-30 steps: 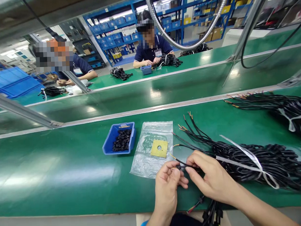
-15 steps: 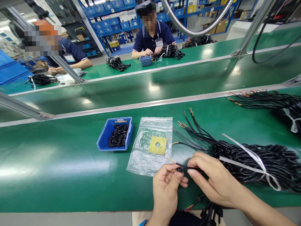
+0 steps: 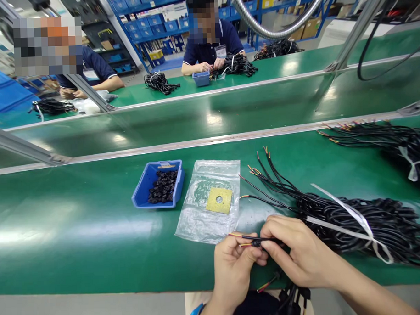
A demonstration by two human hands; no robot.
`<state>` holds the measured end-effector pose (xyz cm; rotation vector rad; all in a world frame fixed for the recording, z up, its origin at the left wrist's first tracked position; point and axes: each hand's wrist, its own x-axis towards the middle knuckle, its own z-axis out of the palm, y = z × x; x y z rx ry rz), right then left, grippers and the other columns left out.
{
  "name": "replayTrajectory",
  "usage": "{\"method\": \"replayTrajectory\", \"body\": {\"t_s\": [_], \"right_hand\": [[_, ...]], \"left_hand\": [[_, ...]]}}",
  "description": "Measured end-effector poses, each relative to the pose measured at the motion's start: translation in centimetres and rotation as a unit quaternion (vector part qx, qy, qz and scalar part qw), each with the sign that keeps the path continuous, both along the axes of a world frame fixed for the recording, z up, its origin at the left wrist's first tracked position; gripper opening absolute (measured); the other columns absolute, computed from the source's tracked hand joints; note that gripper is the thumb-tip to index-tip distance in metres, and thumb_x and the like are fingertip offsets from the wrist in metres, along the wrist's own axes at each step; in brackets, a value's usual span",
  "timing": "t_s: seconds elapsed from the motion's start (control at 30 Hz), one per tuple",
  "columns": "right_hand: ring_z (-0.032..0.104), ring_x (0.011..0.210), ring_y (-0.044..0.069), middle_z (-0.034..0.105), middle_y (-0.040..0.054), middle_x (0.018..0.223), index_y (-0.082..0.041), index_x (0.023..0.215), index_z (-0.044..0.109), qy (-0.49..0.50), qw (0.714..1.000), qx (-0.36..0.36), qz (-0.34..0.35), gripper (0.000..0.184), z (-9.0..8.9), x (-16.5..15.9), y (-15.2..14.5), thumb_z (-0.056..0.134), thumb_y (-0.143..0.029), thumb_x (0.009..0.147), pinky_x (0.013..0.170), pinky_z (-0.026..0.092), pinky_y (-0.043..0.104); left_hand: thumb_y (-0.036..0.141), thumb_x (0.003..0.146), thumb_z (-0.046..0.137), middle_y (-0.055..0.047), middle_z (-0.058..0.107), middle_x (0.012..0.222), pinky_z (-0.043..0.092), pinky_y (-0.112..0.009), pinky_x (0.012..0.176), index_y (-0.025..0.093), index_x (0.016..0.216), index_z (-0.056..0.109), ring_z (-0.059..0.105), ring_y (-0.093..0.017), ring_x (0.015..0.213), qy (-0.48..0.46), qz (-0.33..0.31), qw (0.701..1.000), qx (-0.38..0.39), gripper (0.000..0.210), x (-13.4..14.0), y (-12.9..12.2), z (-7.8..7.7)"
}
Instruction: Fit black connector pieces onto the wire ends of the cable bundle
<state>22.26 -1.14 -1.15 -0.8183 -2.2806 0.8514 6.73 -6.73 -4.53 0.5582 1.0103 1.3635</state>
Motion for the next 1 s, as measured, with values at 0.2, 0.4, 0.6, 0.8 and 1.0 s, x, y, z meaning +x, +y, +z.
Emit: {"method": "replayTrajectory", "body": {"t_s": [0.2,0.4,0.6,0.8,1.0], "right_hand": [[0.051,0.063,0.013,0.056,-0.0011,0.070,-0.021,0.079,0.048,0.007,0.999,-0.038,0.017,0.017,0.1,0.0,0.0,0.043,-0.017,0.095,0.061,0.037,0.025],[0.050,0.072,0.017,0.055,0.0026,0.078,-0.020,0.085,0.048,-0.057,0.997,0.009,-0.060,0.012,-0.4,-0.1,-0.3,0.042,-0.019,0.096,0.065,0.038,0.029],[0.048,0.070,0.016,0.052,0.0011,0.075,-0.020,0.082,0.046,-0.058,0.997,-0.009,-0.043,0.016,-0.2,0.1,-0.1,0.040,-0.018,0.097,0.065,0.037,0.029],[0.048,0.068,0.015,0.052,0.0007,0.073,-0.019,0.080,0.048,-0.023,1.000,-0.003,-0.012,0.017,0.0,0.4,-0.1,0.041,-0.016,0.095,0.064,0.037,0.028],[0.050,0.068,0.014,0.053,0.0002,0.073,-0.020,0.079,0.050,-0.007,1.000,-0.022,0.007,0.020,0.7,0.5,-0.1,0.041,-0.016,0.097,0.064,0.038,0.027]], "left_hand": [[0.029,0.062,0.091,0.000,0.073,0.054,0.056,-0.014,0.050,0.013,0.077,0.074,0.068,-0.009,0.046,-0.024,-0.021,0.999,-0.015,0.028,0.3,0.3,0.1],[0.038,0.061,0.091,-0.001,0.072,0.054,0.056,-0.016,0.046,0.012,0.076,0.068,0.068,-0.011,0.045,-0.024,0.031,0.999,-0.035,0.037,0.2,0.9,-0.2],[0.038,0.061,0.091,0.000,0.073,0.057,0.058,-0.017,0.049,0.013,0.073,0.065,0.069,-0.012,0.047,-0.018,0.028,0.999,-0.033,0.038,0.3,0.9,-0.4],[0.031,0.064,0.090,0.000,0.073,0.057,0.058,-0.017,0.052,0.012,0.081,0.072,0.069,-0.010,0.049,-0.005,0.003,1.000,-0.025,0.031,0.2,0.6,-0.3],[0.033,0.061,0.091,0.001,0.070,0.054,0.056,-0.016,0.051,0.013,0.075,0.072,0.065,-0.009,0.047,-0.001,-0.028,0.999,-0.025,0.031,0.3,0.8,0.3]]}}
